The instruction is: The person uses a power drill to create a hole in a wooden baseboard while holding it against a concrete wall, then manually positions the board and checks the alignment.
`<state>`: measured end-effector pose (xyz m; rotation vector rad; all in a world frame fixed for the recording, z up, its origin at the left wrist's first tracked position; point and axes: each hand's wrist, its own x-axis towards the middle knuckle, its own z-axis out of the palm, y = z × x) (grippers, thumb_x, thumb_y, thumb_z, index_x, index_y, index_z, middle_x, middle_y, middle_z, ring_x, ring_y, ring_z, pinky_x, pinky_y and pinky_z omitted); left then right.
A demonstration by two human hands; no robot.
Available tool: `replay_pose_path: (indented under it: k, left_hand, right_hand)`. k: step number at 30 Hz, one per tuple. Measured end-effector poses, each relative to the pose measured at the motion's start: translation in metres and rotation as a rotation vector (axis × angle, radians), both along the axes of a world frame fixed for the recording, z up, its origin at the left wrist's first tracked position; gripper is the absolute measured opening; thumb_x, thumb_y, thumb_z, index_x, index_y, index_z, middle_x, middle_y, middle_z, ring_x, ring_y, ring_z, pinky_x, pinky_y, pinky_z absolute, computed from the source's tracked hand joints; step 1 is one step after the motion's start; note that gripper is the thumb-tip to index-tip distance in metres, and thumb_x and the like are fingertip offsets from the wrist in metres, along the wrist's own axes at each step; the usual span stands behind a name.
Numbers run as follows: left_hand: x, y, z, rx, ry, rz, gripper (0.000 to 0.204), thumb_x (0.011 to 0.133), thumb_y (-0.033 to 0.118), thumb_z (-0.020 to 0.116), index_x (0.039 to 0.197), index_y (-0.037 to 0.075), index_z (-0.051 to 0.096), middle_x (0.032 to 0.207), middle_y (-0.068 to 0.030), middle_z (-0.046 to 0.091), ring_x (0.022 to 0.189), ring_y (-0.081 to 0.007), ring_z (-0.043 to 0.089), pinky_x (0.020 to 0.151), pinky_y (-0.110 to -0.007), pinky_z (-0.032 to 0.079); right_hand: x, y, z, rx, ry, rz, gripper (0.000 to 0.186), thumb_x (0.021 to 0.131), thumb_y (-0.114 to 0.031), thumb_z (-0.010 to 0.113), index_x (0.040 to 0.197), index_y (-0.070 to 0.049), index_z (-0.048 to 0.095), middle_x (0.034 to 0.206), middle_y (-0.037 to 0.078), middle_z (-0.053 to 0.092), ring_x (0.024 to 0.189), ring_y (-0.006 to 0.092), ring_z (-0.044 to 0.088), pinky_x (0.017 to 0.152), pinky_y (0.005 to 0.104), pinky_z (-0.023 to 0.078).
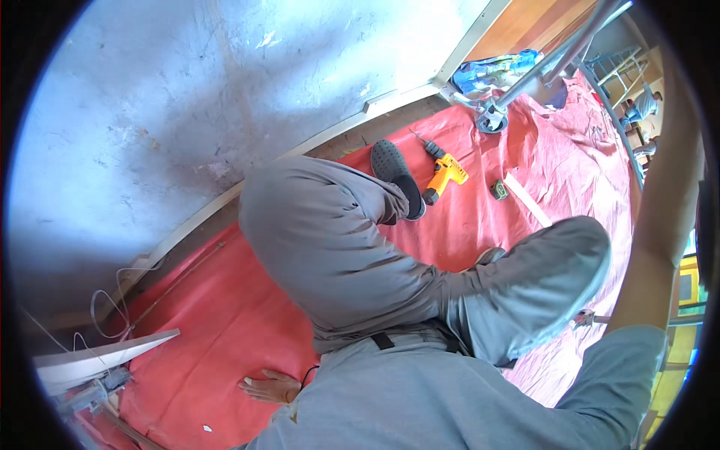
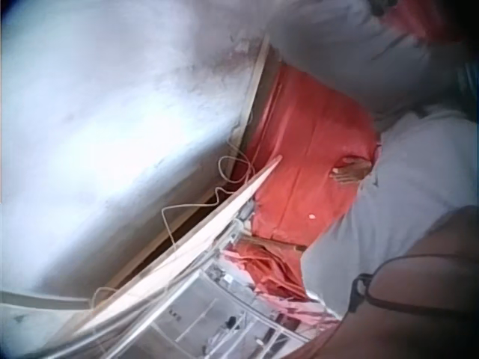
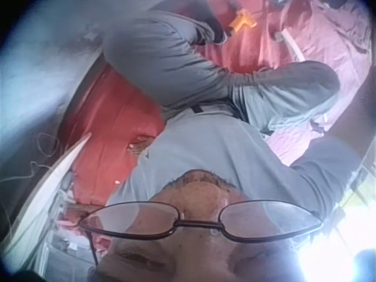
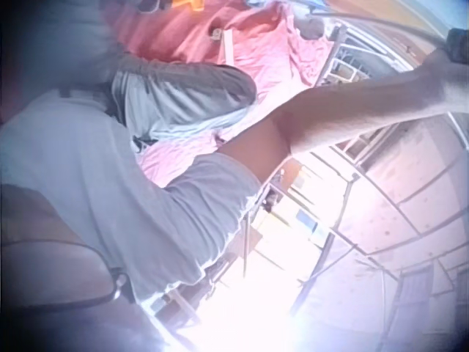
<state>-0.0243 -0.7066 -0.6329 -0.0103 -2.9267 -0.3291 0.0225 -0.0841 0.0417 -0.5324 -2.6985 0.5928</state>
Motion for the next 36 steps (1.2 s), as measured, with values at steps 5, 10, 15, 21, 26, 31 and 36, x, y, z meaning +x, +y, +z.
replay_pose_path:
  k: [5,10,15,21,26,31,36]
  left_hand:
    - [0.009,0.011,-0.001,0.011,-0.036,0.105,0.07,0.105,0.032,0.063,0.16,-0.001,0.036,0.168,-0.0254,0.033,0.157,-0.0413,0.031,0.128,-0.058,0.026]
    - [-0.021,-0.024,0.003,-0.076,-0.155,0.346,0.073,0.105,0.04,0.06,0.162,0.001,0.035,0.17,-0.0243,0.03,0.159,-0.0401,0.026,0.13,-0.057,0.02]
    - [-0.051,-0.024,-0.01,0.047,-0.13,0.288,0.078,0.104,0.044,0.058,0.164,0.002,0.033,0.176,-0.0208,0.021,0.164,-0.0382,0.015,0.134,-0.055,0.009]
    - [-0.035,-0.02,0.004,0.049,-0.29,0.361,0.081,0.104,0.046,0.054,0.165,-0.002,0.028,0.178,-0.0219,0.013,0.165,-0.0391,0.01,0.135,-0.055,0.004]
    - [-0.03,-0.02,-0.002,0.039,-0.365,0.379,0.081,0.103,0.046,0.056,0.163,-0.002,0.03,0.177,-0.024,0.014,0.165,-0.0396,0.01,0.134,-0.056,0.003]
    - [-0.039,-0.022,0.007,0.145,-0.33,0.362,0.084,0.101,0.049,0.059,0.162,-0.003,0.033,0.177,-0.0239,0.015,0.165,-0.0408,0.009,0.134,-0.057,0.002]
    - [-0.044,-0.014,0.009,0.125,-0.32,0.378,0.093,0.099,0.058,0.059,0.164,-0.002,0.032,0.178,-0.0192,0.014,0.166,-0.0358,0.008,0.135,-0.052,0.004]
  right_hand:
    - [0.004,0.029,-0.004,-0.037,0.029,-0.046,0.029,0.109,-0.034,0.058,0.119,-0.009,0.048,0.119,0.008,0.041,0.109,0.018,0.038,0.093,0.0356,0.026]
    - [-0.018,0.079,-0.009,-0.211,0.137,-0.068,0.04,0.11,-0.035,0.056,0.137,-0.006,0.049,0.14,0.011,0.044,0.129,0.0211,0.041,0.109,0.0382,0.026]
    - [0.022,0.207,0.063,-0.404,0.424,-0.283,0.054,0.112,-0.036,0.054,0.155,-0.004,0.051,0.161,0.015,0.047,0.149,0.0242,0.044,0.125,0.0408,0.027]
    - [-0.057,0.135,0.098,-0.43,0.068,-0.07,0.054,0.111,-0.037,0.055,0.151,-0.006,0.036,0.148,0.012,0.05,0.135,0.0201,0.048,0.117,0.0367,0.03]
    - [-0.092,0.053,0.081,-0.329,-0.05,-0.132,0.037,0.108,-0.03,0.059,0.129,-0.009,0.037,0.124,0.009,0.047,0.114,0.018,0.045,0.1,0.0352,0.031]
    - [-0.094,-0.003,0.069,-0.299,-0.132,-0.035,0.027,0.106,-0.022,0.063,0.107,-0.012,0.037,0.101,0.006,0.045,0.093,0.016,0.042,0.084,0.0337,0.031]
    - [-0.08,-0.009,0.071,-0.332,-0.142,0.132,0.033,0.103,-0.015,0.066,0.085,-0.015,0.038,0.077,0.003,0.042,0.072,0.0139,0.039,0.067,0.0321,0.031]
